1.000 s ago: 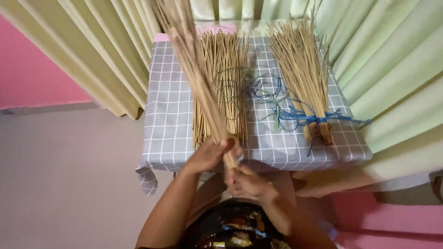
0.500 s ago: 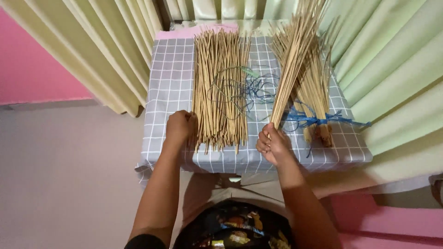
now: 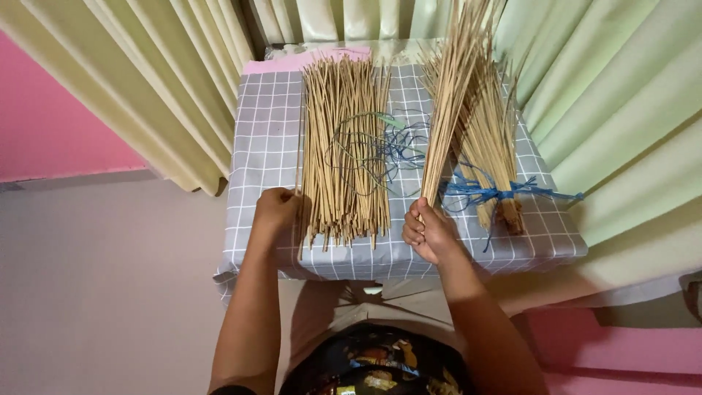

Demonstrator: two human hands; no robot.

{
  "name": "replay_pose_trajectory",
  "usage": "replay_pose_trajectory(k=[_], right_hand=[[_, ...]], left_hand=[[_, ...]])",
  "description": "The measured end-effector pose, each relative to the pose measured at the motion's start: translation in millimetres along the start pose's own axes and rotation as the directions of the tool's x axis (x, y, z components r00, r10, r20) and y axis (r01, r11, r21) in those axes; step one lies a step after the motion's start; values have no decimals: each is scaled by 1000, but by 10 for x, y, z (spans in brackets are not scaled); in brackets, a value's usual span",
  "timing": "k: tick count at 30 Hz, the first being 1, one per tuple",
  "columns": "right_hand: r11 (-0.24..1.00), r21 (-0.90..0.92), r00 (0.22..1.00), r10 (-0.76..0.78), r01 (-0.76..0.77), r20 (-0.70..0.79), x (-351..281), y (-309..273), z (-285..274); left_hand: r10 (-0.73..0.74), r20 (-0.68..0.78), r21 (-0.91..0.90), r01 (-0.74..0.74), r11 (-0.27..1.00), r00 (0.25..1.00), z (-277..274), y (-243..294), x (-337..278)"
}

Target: Assembling broom bundles by grouping wooden sticks and tying them with string.

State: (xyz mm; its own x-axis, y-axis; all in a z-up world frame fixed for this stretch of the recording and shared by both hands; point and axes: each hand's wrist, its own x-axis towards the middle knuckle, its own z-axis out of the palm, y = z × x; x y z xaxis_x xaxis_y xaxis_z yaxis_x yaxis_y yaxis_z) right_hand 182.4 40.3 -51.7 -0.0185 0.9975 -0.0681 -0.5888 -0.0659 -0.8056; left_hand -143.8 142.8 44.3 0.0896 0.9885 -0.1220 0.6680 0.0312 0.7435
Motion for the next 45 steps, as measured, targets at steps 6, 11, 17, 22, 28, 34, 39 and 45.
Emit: replay_pose_trajectory(k=[6, 11, 17, 22, 28, 34, 39, 45], right_hand=[[1000, -7, 1000, -2, 2, 0, -25, 1, 34], [999, -33, 1000, -3, 2, -24, -28, 17, 57], [995, -103, 997, -19, 12, -68, -77, 9, 147], [951, -309, 984, -71, 17, -164, -300, -28, 516], [835, -550, 995, -69, 15, -77, -699, -153, 1286], [878, -479, 999, -34, 10, -42, -635, 134, 1046], [827, -560, 998, 18, -45, -53, -723, -39, 1218], [776, -631, 1000, 24, -6, 19, -665, 138, 980]], left_hand=[[-14, -93, -192, -4, 981, 996, -51, -165, -82], [25, -104, -562, -79, 823, 994, -106, 235, -510], [108, 38, -792, -36, 609, 993, 161, 482, -680], [191, 115, -779, -31, 627, 975, 327, 702, -857], [247, 60, -703, -135, 699, 967, 573, 865, -1011], [219, 34, -725, -127, 677, 975, 689, 733, -997], [259, -18, -687, -201, 698, 966, 694, 730, -1027], [340, -82, -678, -302, 670, 937, 651, 823, -1194]])
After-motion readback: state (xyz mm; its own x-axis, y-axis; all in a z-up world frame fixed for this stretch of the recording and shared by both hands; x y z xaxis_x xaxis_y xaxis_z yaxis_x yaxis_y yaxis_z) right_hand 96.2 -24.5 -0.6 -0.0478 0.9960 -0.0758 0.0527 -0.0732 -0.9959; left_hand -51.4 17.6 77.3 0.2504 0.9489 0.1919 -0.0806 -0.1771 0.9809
